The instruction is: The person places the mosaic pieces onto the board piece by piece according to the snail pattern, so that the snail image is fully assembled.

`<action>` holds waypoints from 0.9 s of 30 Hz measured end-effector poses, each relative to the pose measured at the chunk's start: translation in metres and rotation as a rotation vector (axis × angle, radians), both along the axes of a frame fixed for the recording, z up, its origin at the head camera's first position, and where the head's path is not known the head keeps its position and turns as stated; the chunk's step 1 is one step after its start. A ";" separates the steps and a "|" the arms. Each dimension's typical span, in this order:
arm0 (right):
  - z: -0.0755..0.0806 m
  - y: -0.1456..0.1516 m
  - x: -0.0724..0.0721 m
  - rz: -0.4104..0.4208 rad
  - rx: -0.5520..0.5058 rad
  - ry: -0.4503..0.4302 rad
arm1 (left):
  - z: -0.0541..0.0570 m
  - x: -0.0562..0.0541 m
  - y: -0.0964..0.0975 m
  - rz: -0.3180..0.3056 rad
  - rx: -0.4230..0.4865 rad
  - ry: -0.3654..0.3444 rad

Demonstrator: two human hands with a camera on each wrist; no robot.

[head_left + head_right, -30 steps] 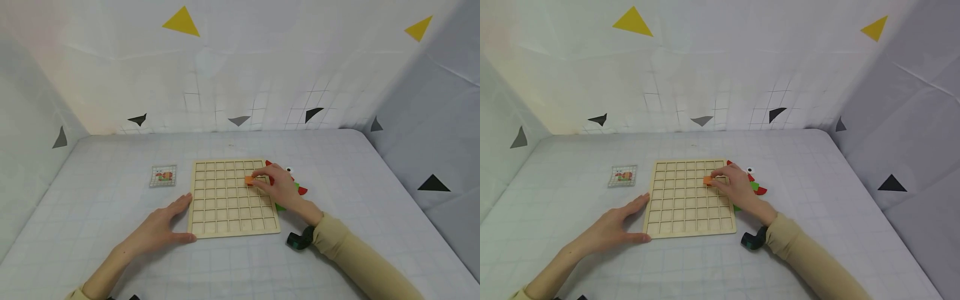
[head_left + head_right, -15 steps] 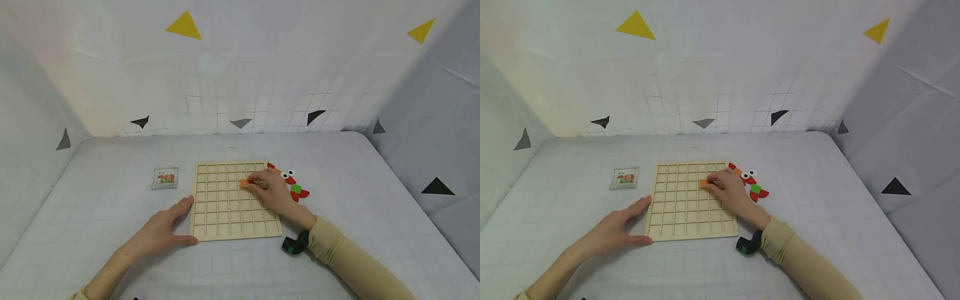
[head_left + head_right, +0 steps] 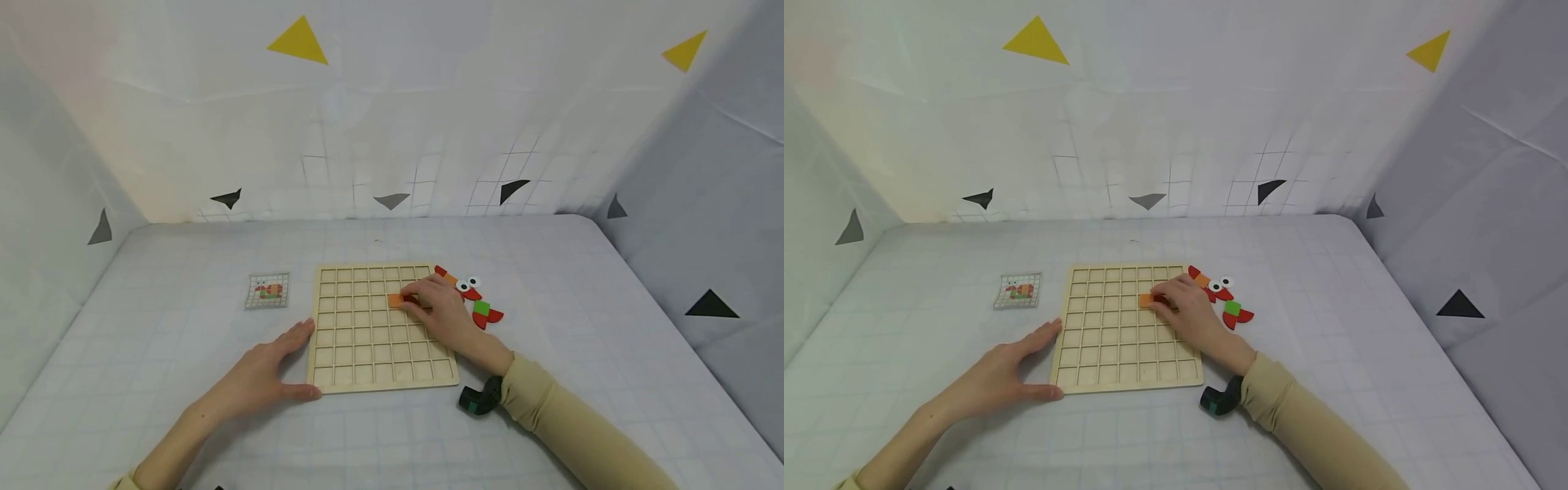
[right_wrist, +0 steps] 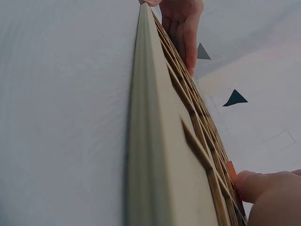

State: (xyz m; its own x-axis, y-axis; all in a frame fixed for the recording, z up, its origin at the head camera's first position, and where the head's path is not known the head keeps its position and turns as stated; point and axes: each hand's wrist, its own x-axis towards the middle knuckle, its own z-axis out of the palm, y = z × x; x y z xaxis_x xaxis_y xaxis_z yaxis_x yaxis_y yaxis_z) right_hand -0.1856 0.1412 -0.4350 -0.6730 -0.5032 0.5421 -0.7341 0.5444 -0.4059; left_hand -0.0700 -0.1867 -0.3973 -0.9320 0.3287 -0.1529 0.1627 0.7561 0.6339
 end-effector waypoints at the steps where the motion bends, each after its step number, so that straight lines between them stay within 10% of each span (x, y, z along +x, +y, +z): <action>1: 0.000 0.000 0.000 0.006 -0.002 0.001 | 0.000 0.000 0.000 0.000 0.000 0.001; 27: -0.003 0.003 -0.001 0.010 -0.174 0.075 | 0.001 0.000 0.000 -0.012 -0.014 0.023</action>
State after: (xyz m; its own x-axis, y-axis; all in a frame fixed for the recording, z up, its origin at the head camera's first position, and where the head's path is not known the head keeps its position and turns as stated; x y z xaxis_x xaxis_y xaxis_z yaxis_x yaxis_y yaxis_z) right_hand -0.1869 0.1445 -0.4376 -0.6230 -0.4039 0.6699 -0.7707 0.4632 -0.4375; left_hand -0.0698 -0.1865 -0.3964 -0.9315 0.3374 -0.1357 0.1861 0.7629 0.6192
